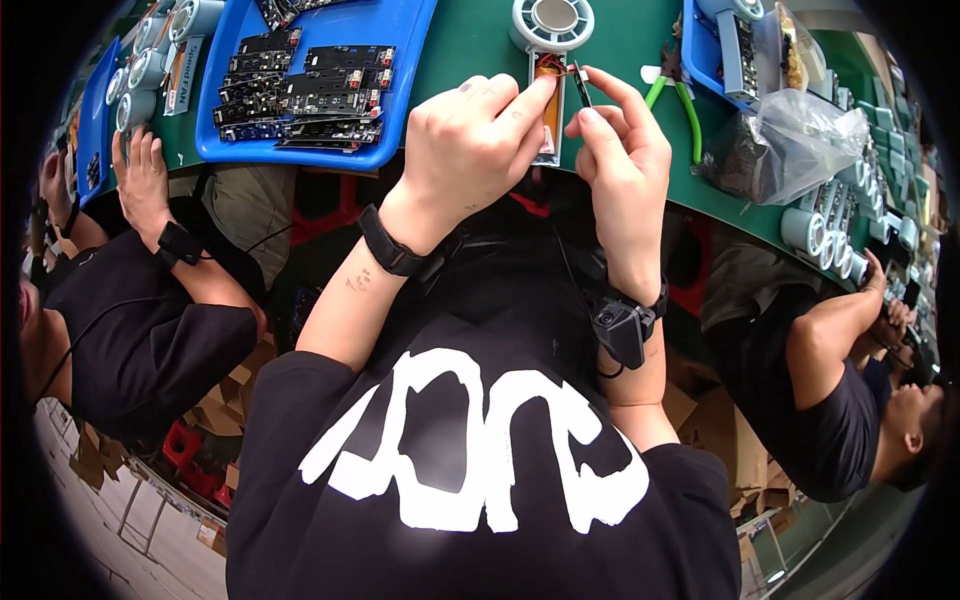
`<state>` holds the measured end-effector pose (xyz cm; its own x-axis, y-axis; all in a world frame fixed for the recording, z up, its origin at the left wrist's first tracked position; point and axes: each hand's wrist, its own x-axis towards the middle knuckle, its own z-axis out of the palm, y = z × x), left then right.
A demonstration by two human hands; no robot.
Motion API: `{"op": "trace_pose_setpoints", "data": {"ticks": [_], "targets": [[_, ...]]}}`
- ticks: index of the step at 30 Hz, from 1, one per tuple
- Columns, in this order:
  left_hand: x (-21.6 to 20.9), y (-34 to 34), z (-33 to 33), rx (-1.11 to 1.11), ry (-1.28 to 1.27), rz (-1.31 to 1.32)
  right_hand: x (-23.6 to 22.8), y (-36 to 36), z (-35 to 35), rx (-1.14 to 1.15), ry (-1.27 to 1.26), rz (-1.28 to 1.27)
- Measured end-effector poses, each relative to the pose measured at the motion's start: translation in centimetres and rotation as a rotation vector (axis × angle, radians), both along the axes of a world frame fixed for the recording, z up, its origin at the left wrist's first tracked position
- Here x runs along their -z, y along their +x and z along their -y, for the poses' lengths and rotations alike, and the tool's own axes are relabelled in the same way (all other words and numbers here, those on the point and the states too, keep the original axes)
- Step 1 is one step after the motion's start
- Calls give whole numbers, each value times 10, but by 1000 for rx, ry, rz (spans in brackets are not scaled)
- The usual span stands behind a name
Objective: The person picks up a circuit board from a tray, connects a wire to it, and presses the board into the handle of a handheld fan.
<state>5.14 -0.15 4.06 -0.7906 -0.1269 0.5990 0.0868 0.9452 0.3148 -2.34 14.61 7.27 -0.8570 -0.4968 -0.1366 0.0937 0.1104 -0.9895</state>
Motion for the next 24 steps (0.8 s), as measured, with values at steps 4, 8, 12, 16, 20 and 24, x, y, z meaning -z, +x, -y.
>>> {"op": "trace_pose_setpoints", "data": {"ticks": [4,8,12,16,20,24], "targets": [[-7,0,-3,-54,3,79,-9,1,0,0,-2,83],[-12,-5,-8,-94,83,90,-6,2,4,8,47,9],[-16,-10,-12,-107,88,218,-9,7,3,28,89,-64],[-23,-12,-11,-80,38,314,-8,9,7,41,105,-146],[-6,-3,0,28,240,52,-9,10,3,22,92,-47],[-1,-6,1,-23,242,16,-11,8,6,32,104,-59]]}}
